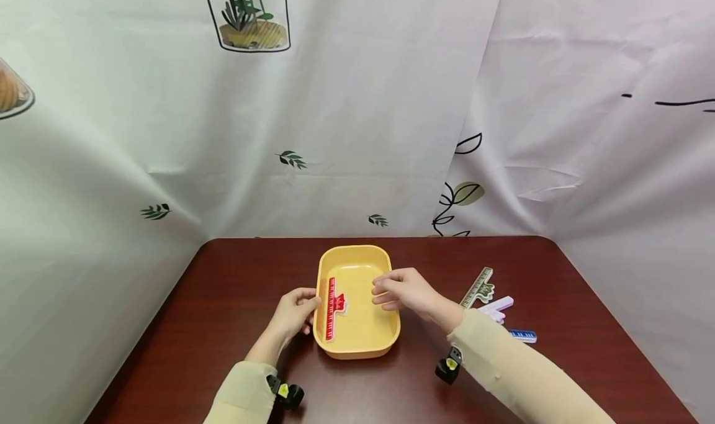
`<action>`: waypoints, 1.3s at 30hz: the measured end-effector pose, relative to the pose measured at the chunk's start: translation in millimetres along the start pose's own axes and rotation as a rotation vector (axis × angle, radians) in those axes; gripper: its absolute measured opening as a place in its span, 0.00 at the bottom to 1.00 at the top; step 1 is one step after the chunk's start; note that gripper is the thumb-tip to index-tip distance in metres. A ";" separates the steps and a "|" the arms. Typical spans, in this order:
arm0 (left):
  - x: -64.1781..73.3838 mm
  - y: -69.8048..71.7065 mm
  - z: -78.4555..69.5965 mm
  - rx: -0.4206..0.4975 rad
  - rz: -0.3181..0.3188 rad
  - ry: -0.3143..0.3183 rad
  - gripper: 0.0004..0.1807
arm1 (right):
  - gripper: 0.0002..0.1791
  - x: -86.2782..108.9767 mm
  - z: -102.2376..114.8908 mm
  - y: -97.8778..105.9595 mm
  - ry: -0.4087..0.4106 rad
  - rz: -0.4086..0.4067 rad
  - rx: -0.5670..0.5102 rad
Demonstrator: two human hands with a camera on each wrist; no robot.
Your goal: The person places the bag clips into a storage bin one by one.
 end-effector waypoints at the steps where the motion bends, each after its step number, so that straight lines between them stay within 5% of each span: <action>1: 0.2 0.1 0.2 0.001 0.001 -0.001 0.17 | 0.21 0.5 -1.0 0.7 -0.002 -0.005 -0.003; 23: -1.9 -0.9 3.4 0.011 -0.001 0.002 0.17 | 0.18 15.4 -4.5 13.8 0.116 -0.113 0.014; 39: -0.5 -3.3 0.8 -0.039 -0.044 0.001 0.16 | 0.20 20.0 -14.6 26.0 0.126 -0.160 0.014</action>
Point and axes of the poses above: each hand's wrist, its own x-axis away from the middle knuckle, its own y-axis out of the back of the hand, z = x × y, the point moved 2 cm from there along -x, towards the middle knuckle, and after that the axes turned 9 degrees about -z, right-handed, at the moved point
